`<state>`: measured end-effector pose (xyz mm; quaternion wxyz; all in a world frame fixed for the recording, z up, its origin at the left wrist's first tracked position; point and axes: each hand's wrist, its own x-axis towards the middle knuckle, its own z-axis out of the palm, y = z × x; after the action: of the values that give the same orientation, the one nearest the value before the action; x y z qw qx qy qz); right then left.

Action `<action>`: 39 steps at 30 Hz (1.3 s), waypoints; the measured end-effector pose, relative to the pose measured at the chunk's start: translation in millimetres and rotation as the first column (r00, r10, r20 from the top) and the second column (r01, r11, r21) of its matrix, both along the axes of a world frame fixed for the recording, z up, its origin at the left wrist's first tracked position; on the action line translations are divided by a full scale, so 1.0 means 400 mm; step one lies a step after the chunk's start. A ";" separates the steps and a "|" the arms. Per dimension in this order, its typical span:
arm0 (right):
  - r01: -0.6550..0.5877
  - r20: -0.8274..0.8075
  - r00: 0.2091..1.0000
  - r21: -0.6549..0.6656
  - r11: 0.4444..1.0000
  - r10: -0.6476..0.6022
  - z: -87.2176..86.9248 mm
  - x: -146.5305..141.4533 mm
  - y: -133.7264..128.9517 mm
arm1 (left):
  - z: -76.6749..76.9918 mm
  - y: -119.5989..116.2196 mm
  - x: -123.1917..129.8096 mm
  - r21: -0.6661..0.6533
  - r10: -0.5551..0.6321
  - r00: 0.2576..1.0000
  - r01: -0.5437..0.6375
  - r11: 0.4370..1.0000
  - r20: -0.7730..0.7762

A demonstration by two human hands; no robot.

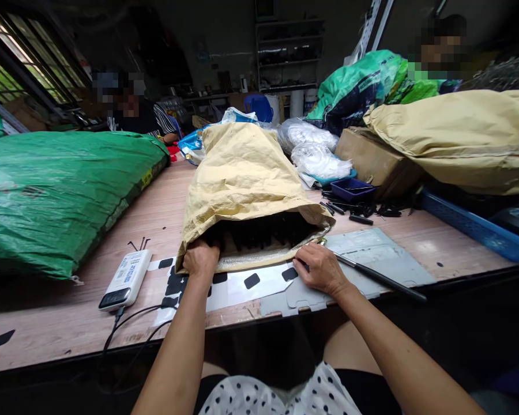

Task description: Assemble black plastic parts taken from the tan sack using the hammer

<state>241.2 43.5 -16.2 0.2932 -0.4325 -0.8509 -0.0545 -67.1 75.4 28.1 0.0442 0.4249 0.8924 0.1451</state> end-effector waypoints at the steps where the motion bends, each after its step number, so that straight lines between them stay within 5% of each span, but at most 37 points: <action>1: -0.004 -0.004 1.000 0.005 1.000 0.004 0.000 0.001 0.000 | 0.002 -0.003 -0.003 -0.011 -0.004 1.000 0.004 1.000 0.000; 5: -0.019 -0.016 1.000 0.015 1.000 0.019 0.004 0.001 -0.003 | 0.004 -0.047 -0.002 0.007 -0.069 0.997 0.069 0.998 -0.025; 8: -0.022 -0.019 1.000 0.024 0.999 0.023 0.009 0.001 -0.005 | -0.015 -0.109 0.031 0.205 -0.189 0.975 0.209 0.956 -0.114; 13: -0.022 -0.058 0.998 0.039 0.999 0.024 0.012 -0.001 -0.011 | -0.067 -0.193 0.137 0.483 -0.588 0.808 0.526 0.700 -0.028; 18: -0.008 -0.141 0.990 0.106 0.994 0.023 0.036 0.035 -0.002 | -0.082 -0.202 0.201 0.438 -0.838 0.534 0.729 0.525 0.115; 22: 0.181 -0.262 0.957 0.211 0.960 -0.123 0.145 0.139 0.041 | -0.078 -0.193 0.208 0.397 -0.853 0.502 0.760 0.514 0.142; 26: 0.541 -0.487 0.784 0.233 0.808 -0.385 0.299 0.259 0.065 | -0.083 -0.189 0.210 0.404 -0.848 0.505 0.750 0.524 0.163; 29: 0.531 -0.464 0.802 0.265 0.805 -0.376 0.338 0.303 0.048 | -0.086 -0.188 0.211 0.408 -0.845 0.502 0.743 0.531 0.185; 33: 0.243 -0.050 0.969 0.050 0.969 -0.240 0.220 0.306 0.001 | -0.088 -0.188 0.210 0.421 -0.841 0.506 0.732 0.536 0.192; 36: 0.275 0.105 0.960 -0.170 0.946 -0.261 0.086 0.301 -0.038 | -0.090 -0.188 0.209 0.426 -0.840 0.508 0.728 0.537 0.191; 39: 0.327 0.129 0.943 -0.213 0.921 -0.306 0.011 0.300 -0.065 | -0.090 -0.188 0.208 0.427 -0.841 0.505 0.728 0.536 0.196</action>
<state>361.4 17.6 -11.7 0.1883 -0.5925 -0.7829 -0.0217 16.3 0.1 -7.8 0.2145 0.7511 0.5382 0.3165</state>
